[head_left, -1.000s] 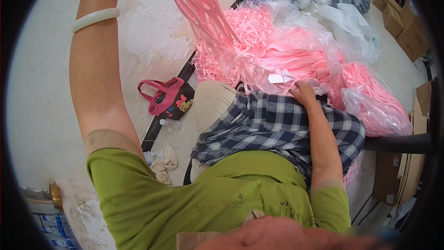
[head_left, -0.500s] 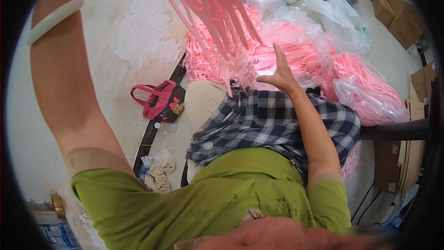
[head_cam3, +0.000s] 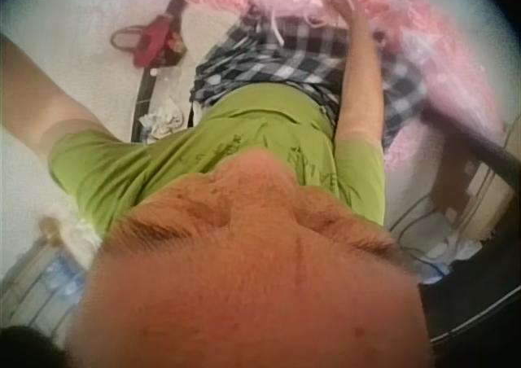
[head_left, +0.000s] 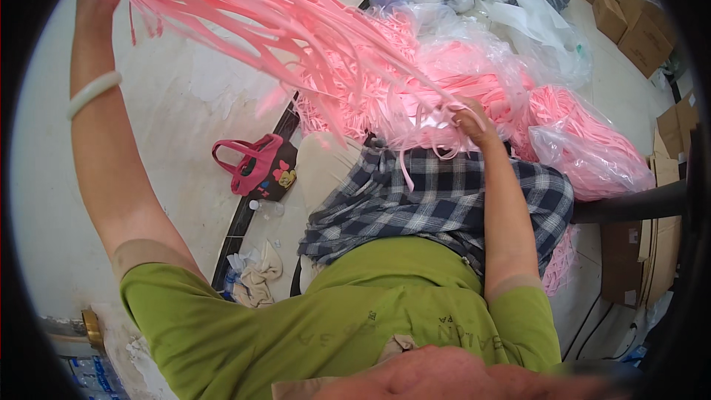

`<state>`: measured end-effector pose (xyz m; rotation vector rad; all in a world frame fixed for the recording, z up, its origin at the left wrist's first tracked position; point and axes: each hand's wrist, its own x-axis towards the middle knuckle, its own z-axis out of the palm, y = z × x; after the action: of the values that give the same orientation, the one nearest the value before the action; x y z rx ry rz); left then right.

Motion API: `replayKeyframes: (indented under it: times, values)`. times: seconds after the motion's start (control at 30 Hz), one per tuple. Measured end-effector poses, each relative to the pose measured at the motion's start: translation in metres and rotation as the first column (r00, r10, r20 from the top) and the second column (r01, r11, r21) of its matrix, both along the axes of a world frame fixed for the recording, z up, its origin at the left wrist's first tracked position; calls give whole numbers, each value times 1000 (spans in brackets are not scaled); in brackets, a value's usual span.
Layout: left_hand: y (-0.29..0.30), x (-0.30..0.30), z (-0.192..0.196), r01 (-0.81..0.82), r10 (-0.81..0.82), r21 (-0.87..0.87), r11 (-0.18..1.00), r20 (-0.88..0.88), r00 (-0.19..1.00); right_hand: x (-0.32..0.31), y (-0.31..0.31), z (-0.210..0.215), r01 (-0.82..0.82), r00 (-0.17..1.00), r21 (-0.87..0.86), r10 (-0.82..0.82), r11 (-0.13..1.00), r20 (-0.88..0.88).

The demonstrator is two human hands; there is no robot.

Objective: The person is sorting through pink ribbon strips, organizing them, and preparing them for packing or further processing.

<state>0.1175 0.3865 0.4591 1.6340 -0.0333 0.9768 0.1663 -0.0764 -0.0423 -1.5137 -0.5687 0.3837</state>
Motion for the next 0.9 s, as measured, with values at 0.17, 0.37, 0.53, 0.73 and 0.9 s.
replayKeyframes:
  times: [0.17,0.37,0.53,0.73,0.9]
  values:
    - [-13,10,-59,-34,36,-125,992,15,999,4,-20,5,147,986,115,-154,982,58]
    - [17,-8,-93,134,-133,-173,976,14,991,15,-58,19,561,690,371,-666,740,285]
    - [6,-16,-122,113,-128,-258,960,-44,991,-1,-38,12,601,664,198,-622,774,415]
    - [-29,-65,-160,350,-380,-224,910,-109,918,-26,-43,67,349,937,311,-332,884,-107]
    - [-19,-86,-181,418,-444,-265,869,-46,895,-25,-61,76,249,964,203,-224,947,-141]
